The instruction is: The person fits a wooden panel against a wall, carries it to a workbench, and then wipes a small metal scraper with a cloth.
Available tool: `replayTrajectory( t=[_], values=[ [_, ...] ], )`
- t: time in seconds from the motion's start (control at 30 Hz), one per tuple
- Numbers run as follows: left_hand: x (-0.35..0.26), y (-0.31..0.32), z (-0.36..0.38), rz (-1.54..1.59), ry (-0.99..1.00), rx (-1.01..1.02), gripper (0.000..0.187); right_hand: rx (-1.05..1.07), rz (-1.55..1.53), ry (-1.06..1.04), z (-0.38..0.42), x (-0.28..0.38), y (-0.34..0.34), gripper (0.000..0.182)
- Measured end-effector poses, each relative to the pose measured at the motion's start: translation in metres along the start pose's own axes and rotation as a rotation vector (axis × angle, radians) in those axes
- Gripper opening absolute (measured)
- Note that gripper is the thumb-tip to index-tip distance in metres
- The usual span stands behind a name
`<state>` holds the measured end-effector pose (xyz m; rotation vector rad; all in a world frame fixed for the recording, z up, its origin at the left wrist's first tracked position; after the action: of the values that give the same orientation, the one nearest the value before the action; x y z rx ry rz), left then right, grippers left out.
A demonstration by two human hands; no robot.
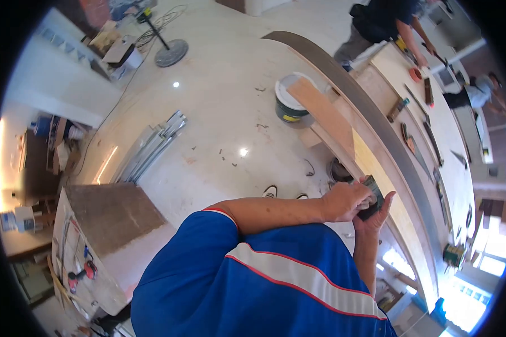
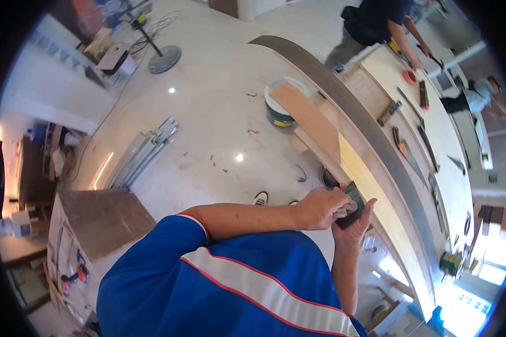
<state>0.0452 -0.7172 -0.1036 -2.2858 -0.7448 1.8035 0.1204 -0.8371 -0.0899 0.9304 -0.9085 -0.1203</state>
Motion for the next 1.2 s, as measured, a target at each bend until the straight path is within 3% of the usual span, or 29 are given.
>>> replayTrajectory(
  t=[0.1,0.2,0.33,0.43,0.57,0.67,0.8,0.87,0.97,1.07,1.2],
  values=[
    [0.002,0.003,-0.005,-0.005,0.255,-0.230,0.035,-0.090,-0.007,-0.047,0.026,-0.002,-0.001,0.078],
    [-0.002,0.009,-0.009,-0.027,0.224,-0.296,0.032,-0.132,-0.044,-0.049,0.054,-0.005,0.003,0.079],
    [-0.022,0.035,0.008,-0.036,0.125,-0.130,0.030,-0.138,-0.031,-0.146,0.082,0.000,-0.015,0.075],
    [-0.049,0.070,0.034,0.041,0.375,-0.054,0.030,-0.187,-0.041,-0.245,0.119,0.010,-0.030,0.071],
    [-0.098,0.112,0.086,0.116,0.477,0.266,0.028,-0.318,-0.154,-0.399,0.199,0.016,-0.066,0.066],
    [-0.126,0.154,0.111,0.090,0.583,0.201,0.026,-0.390,-0.231,-0.493,0.272,-0.006,-0.079,0.064],
    [-0.159,0.204,0.155,0.085,0.485,0.337,0.022,-0.419,-0.237,-0.616,0.357,-0.039,-0.099,0.063],
    [-0.172,0.220,0.186,0.128,0.557,0.415,0.020,-0.405,-0.252,-0.677,0.389,-0.042,-0.111,0.064],
    [-0.194,0.228,0.235,0.207,0.670,0.560,0.016,-0.545,-0.302,-0.757,0.437,-0.044,-0.133,0.063],
    [-0.204,0.246,0.240,0.152,0.758,0.549,0.016,-0.541,-0.306,-0.813,0.457,-0.054,-0.116,0.059],
    [-0.208,0.264,0.244,0.098,0.549,0.493,0.014,-0.566,-0.295,-0.837,0.470,-0.062,-0.108,0.056]
  ],
)
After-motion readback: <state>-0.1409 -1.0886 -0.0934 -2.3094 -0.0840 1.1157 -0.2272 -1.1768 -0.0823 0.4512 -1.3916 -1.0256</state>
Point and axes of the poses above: each hand's wrist, its own z-axis away from the middle knuckle, its own y-axis out of the palm, x = y × z, the point moved 1 cm from there along -z, towards the middle knuckle, and after that the axes turned 4 degrees about -z, right-handed, at the moved point
